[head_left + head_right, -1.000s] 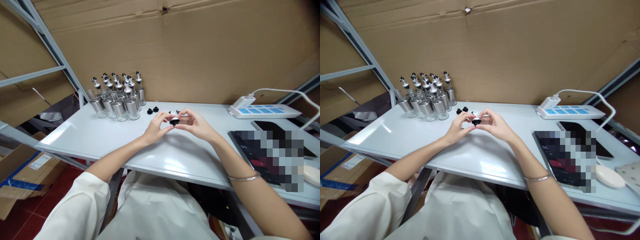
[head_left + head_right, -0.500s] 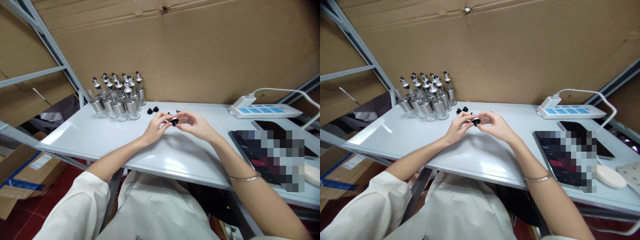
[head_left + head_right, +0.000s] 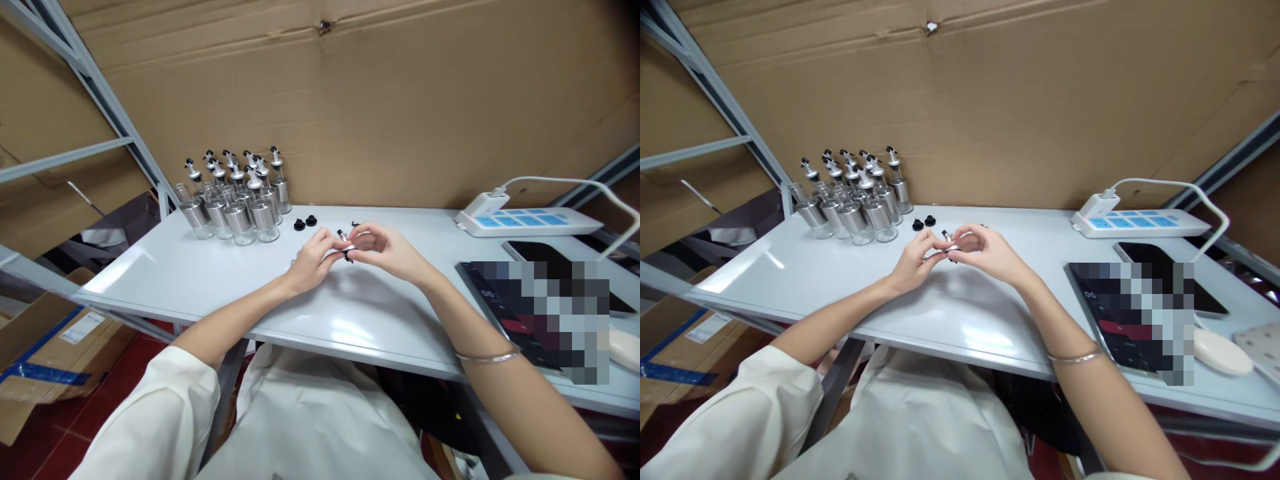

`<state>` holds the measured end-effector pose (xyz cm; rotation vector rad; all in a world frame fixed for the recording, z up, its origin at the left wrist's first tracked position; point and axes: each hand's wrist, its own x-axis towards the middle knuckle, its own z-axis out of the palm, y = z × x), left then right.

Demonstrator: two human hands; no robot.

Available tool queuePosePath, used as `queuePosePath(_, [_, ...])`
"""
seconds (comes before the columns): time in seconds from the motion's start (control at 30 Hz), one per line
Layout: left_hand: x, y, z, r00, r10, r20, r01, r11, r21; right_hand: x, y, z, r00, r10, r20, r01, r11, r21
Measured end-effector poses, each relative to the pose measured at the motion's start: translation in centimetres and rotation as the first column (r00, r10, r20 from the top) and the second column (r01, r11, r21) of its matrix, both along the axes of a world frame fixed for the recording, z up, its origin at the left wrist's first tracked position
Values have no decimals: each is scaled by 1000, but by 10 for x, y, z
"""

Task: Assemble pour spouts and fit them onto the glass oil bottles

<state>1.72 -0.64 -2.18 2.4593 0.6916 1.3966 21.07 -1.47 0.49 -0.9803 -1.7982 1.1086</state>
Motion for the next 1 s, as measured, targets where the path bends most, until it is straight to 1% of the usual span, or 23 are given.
queuePosePath(0.07, [0, -1, -1, 1000, 4, -23, -3, 999, 48, -1, 0, 1, 1000, -14, -13, 13, 999, -42])
queuePosePath(0.13, [0, -1, -1, 998, 4, -62, 3, 994, 105, -1, 0, 1, 1000, -25, -4, 24, 998, -53])
queuePosePath(0.23, [-3, 3, 2, 989, -1, -150, 31, 980, 199, -2, 0, 1, 999, -33, -10, 33, 998, -44])
queuePosePath(0.3, [-7, 10, 6, 990, 43, -136, -9, 971, 241, -3, 1, 1, 998, -61, -33, 60, 998, -16])
queuePosePath(0.33, [-11, 15, 9, 992, 94, -82, -71, 965, 254, -3, 1, 0, 995, -84, -48, 84, 996, 3])
queuePosePath(0.37, [-16, 21, 11, 986, 166, -1, -160, 953, 258, -3, 1, 0, 992, -108, -64, 110, 994, 21])
queuePosePath(0.4, [-22, 28, 14, 962, 253, 102, -271, 930, 249, -2, 1, 1, 988, -132, -82, 135, 990, 35])
queuePosePath(0.43, [-30, 35, 17, 916, 346, 205, -388, 893, 228, -2, 1, 1, 983, -152, -100, 157, 987, 45])
queuePosePath(0.5, [-46, 50, 20, 787, 504, 355, -578, 804, 139, -2, 1, 2, 975, -177, -134, 187, 980, 62])
queuePosePath(0.53, [-54, 57, 20, 726, 563, 396, -638, 766, 81, -2, 0, 3, 972, -184, -147, 196, 978, 72])
queuePosePath(0.57, [-61, 63, 20, 679, 608, 411, -676, 736, 29, -2, 0, 3, 969, -190, -157, 205, 975, 82])
queuePosePath(0.6, [-68, 69, 19, 650, 638, 413, -696, 718, -14, -2, 0, 4, 967, -196, -164, 212, 973, 90])
queuePosePath(0.67, [-76, 77, 15, 641, 663, 387, -695, 715, -76, -3, -1, 5, 964, -207, -168, 226, 969, 99])
queuePosePath(0.73, [-80, 82, 11, 672, 648, 360, -661, 743, -105, -3, -1, 6, 960, -222, -169, 241, 965, 102])
queuePosePath(0.8, [-80, 85, 7, 708, 614, 348, -622, 776, -105, -3, 0, 6, 956, -235, -177, 255, 962, 102])
queuePosePath(0.87, [-79, 86, 5, 728, 591, 348, -599, 795, -98, -2, 1, 6, 952, -243, -188, 265, 959, 101])
queuePosePath(0.93, [-79, 85, 5, 729, 592, 344, -600, 794, -97, -2, 1, 5, 949, -252, -191, 274, 956, 104])
queuePosePath(1.0, [-80, 82, 8, 705, 620, 344, -636, 768, -79, -1, 2, 5, 948, -257, -189, 281, 953, 111])
